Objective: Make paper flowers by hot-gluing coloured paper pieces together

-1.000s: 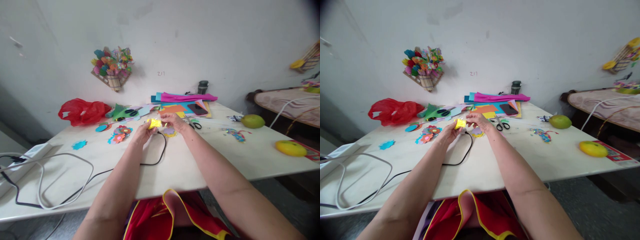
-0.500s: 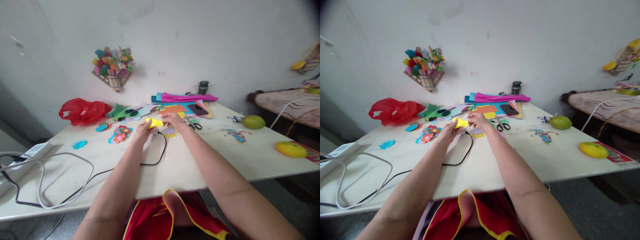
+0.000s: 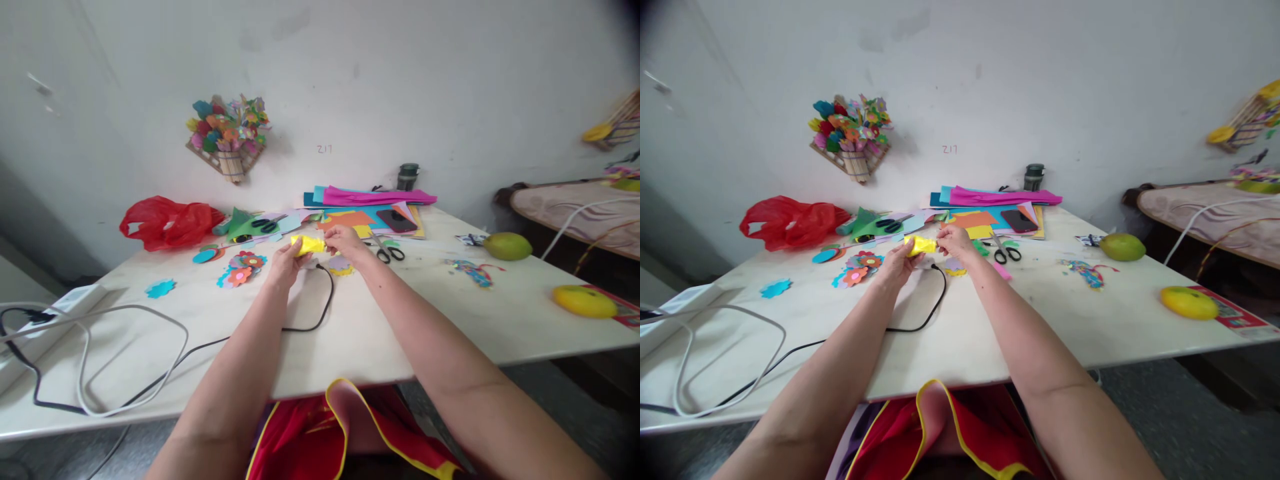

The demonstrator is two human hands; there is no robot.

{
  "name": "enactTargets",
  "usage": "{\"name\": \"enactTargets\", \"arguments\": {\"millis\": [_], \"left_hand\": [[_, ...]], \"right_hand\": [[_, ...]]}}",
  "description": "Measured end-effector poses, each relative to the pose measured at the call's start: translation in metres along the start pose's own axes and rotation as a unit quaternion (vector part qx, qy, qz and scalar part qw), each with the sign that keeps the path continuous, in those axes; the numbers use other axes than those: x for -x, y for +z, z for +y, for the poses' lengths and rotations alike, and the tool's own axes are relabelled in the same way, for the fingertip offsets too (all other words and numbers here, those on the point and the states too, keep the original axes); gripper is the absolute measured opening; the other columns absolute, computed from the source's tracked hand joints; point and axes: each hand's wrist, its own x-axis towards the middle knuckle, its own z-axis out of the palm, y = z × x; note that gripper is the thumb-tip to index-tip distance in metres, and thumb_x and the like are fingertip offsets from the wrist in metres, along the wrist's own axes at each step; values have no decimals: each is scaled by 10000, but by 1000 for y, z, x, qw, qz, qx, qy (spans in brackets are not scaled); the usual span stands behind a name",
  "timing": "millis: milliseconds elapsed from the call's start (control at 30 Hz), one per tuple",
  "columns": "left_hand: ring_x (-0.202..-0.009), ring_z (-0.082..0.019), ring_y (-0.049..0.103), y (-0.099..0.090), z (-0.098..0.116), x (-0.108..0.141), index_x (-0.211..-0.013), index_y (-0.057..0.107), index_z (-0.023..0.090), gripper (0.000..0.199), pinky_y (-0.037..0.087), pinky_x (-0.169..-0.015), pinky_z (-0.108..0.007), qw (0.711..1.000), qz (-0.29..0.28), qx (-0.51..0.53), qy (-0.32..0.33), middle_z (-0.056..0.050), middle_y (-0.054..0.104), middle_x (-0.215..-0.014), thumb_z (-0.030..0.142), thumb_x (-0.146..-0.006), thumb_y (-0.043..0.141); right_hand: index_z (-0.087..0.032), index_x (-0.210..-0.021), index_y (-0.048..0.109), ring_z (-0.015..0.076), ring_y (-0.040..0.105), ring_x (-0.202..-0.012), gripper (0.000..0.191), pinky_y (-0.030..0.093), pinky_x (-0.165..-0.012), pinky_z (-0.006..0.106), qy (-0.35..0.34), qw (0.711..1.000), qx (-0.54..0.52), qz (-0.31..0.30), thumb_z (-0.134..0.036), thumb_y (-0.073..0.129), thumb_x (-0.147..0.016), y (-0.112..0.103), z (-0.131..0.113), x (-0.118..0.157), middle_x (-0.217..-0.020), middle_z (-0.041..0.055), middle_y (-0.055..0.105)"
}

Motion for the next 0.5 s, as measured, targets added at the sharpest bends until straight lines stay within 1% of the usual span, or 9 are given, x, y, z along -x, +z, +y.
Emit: {"name": "enactTargets", "arguments": {"millis": [100, 200, 333, 400, 500], "left_hand": [[-606, -97, 630, -2, 0, -1, -809, 617, 78, 185, 554, -578, -188, 1000, 8, 6, 3, -63, 657, -773, 214, -708, 692], [-611, -99, 633, -3, -1, -2, -811, 614, 77, 175, 554, -581, -189, 1000, 7, 10, 5, -64, 656, -773, 208, -717, 682], [-624, -100, 636, -3, -1, -2, -815, 615, 79, 157, 551, -579, -184, 1000, 11, 11, 2, -64, 656, -783, 199, -729, 670], [-626, -100, 637, -2, 0, -2, -812, 615, 79, 144, 550, -579, -185, 1000, 17, 9, 0, -64, 656, -786, 194, -738, 659], [-632, -102, 637, -2, 0, -2, -803, 615, 84, 125, 550, -585, -187, 1000, 23, 10, 1, -63, 657, -788, 189, -745, 651]], "right_hand": [[-138, -649, 572, 52, 488, -421, 95, 403, -414, 166, -5, 1000, -3, -16, -58, 548, -603, 0, -1, 1, -510, -39, 557], [-134, -684, 617, 57, 500, -452, 118, 403, -425, 168, -13, 999, -9, -35, -67, 563, -603, -2, -1, 2, -540, -32, 574], [-130, -723, 667, 64, 503, -467, 143, 377, -417, 169, -11, 999, 24, -38, -91, 572, -623, -5, -1, 2, -543, -18, 588], [-130, -761, 689, 74, 522, -493, 163, 369, -415, 170, -8, 998, 41, -43, -124, 577, -642, -6, 0, 1, -570, -1, 610], [-135, -846, 700, 87, 555, -541, 227, 376, -423, 170, -5, 997, 41, -62, -159, 578, -656, -6, 3, 0, -642, 19, 645]]}}
